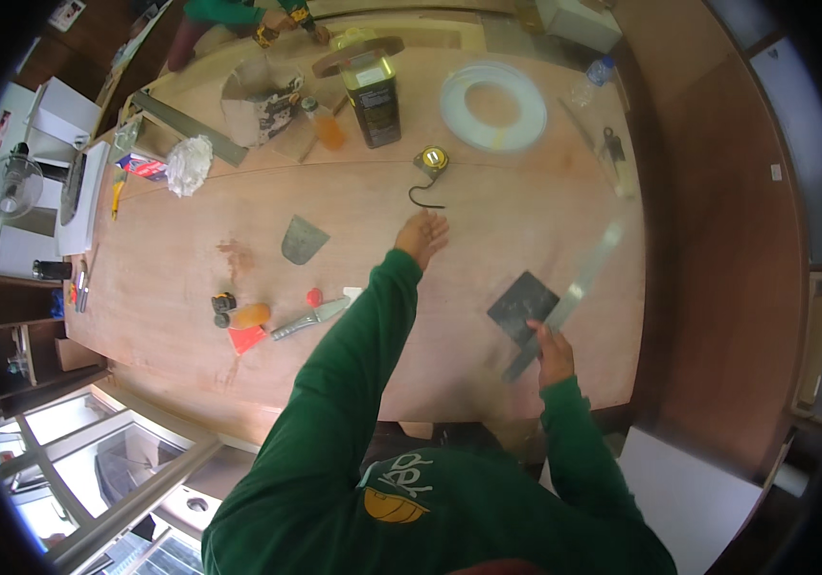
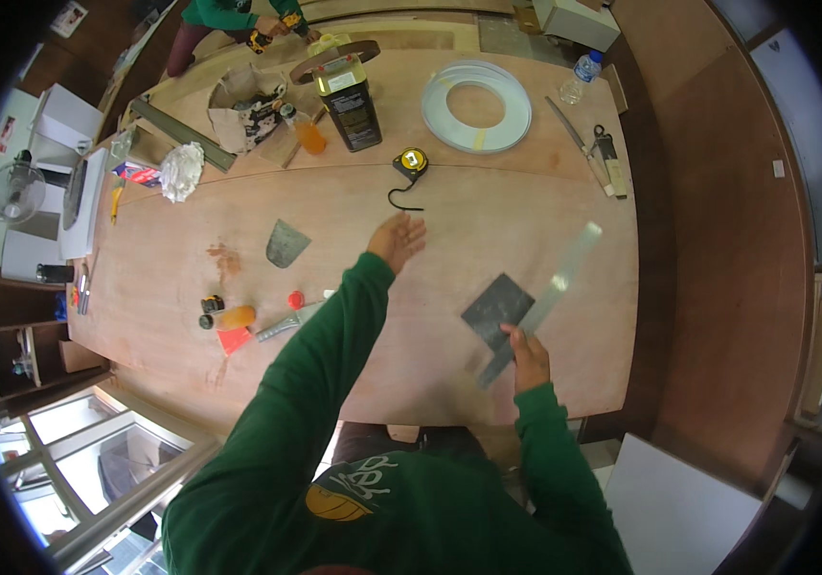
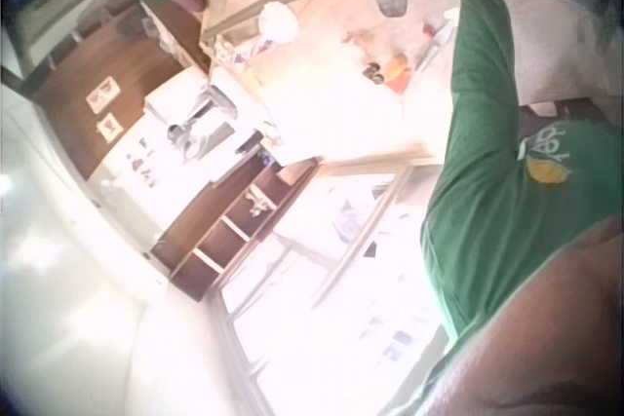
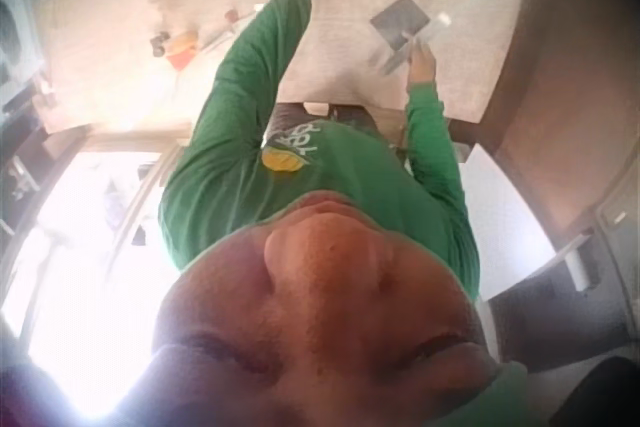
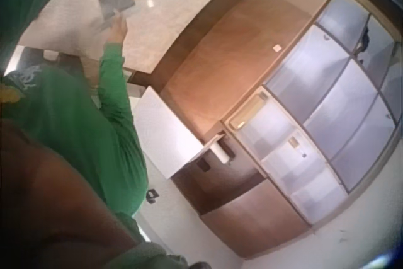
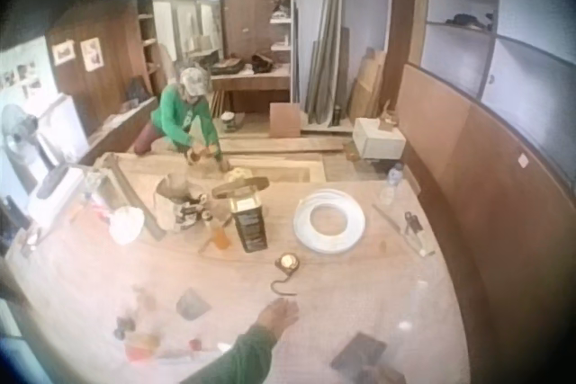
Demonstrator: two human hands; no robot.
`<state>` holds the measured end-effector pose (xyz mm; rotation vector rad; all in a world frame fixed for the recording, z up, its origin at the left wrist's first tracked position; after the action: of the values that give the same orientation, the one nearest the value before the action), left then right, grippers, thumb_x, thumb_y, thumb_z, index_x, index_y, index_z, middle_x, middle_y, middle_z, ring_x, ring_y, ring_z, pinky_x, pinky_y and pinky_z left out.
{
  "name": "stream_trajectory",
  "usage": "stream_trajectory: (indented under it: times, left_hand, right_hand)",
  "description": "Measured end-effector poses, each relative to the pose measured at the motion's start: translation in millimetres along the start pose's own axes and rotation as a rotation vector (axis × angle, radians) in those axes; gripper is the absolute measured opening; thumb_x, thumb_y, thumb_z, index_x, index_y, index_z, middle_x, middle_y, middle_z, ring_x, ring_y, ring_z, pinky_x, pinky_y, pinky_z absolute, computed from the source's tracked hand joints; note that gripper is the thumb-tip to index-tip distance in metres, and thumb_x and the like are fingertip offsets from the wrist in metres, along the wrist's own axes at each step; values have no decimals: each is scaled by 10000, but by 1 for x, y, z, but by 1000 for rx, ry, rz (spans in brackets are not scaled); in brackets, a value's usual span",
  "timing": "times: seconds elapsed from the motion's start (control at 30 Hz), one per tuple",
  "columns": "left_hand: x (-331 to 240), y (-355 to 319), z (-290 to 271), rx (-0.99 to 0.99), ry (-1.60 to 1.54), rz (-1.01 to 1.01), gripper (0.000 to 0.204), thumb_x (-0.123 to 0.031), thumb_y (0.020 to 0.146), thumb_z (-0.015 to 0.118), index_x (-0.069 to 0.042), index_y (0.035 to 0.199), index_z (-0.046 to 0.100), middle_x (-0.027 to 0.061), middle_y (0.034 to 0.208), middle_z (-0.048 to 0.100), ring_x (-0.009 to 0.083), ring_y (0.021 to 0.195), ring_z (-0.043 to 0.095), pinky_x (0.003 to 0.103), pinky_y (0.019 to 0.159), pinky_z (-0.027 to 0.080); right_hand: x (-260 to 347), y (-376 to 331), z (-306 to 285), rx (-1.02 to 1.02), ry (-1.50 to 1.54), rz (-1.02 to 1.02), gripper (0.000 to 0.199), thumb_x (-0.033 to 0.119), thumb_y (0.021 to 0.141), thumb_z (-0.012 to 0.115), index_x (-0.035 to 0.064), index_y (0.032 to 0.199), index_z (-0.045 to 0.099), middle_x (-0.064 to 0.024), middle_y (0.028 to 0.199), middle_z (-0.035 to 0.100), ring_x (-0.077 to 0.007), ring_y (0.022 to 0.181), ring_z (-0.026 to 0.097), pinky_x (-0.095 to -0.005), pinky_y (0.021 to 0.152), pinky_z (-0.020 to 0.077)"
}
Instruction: The person organizes and cleans a wooden workspace by picking up scraps, moving tools, and using a brush to sweep debris off the surface.
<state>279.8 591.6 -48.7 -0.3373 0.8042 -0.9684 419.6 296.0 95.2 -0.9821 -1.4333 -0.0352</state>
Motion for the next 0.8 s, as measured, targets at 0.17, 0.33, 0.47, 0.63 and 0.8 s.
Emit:
stream_trajectory:
  times: [0.17, 0.33, 0.47, 0.63, 0.8]
  left_hand:
    - [-21, 49, 32, 50, -162, 103, 609, -259, 894, 507, -2, 1386, 255, 141, 1492, 258, 298, 1364, 281, 480, 1106, 239]
    - [-36, 69, 53, -26, -136, 128, 625, -232, 875, 534, 0, 1387, 261, 119, 1494, 232, 298, 1376, 241, 486, 1104, 241]
    - [-54, 101, 50, -64, -146, 124, 665, -190, 849, 571, -50, 1418, 254, 101, 1377, 360, 283, 1291, 339, 488, 1042, 324]
    - [-80, 108, 54, -172, 333, 441, 720, -128, 794, 634, -140, 1429, 296, 109, 1240, 467, 257, 1109, 457, 449, 898, 410]
    - [-12, 32, 17, -330, 1502, 1128, 723, -269, 773, 684, -50, 1384, 365, 187, 1401, 386, 352, 1202, 407, 483, 1005, 311]
  right_hand:
    - [-53, -37, -47, -57, -87, 81, 417, 394, 935, 508, 31, 1074, 657, 63, 759, 398, -74, 675, 341, -230, 617, 314]
    - [-69, -52, -61, -172, -49, 146, 361, 360, 937, 496, 63, 1060, 660, 55, 789, 433, -60, 654, 339, -229, 561, 284]
    - [-70, -54, -72, -166, -10, 182, 417, 378, 934, 533, 2, 1068, 650, 38, 808, 482, -77, 753, 424, -229, 700, 365]
    - [-76, -35, -69, -129, 27, 102, 422, 375, 928, 547, -13, 1060, 647, 37, 803, 478, -80, 753, 417, -236, 711, 369]
    - [-40, 25, -44, -75, -47, -29, 461, 426, 935, 509, 12, 1082, 650, 33, 805, 490, -95, 748, 417, -249, 682, 366]
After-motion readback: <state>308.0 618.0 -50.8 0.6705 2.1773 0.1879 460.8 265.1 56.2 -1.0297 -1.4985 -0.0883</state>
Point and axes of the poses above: each hand's wrist, its own y-axis towards the middle knuckle, its own z-axis out of the palm, x = y × z, the point moved 1 cm from there along y, towards the middle knuckle
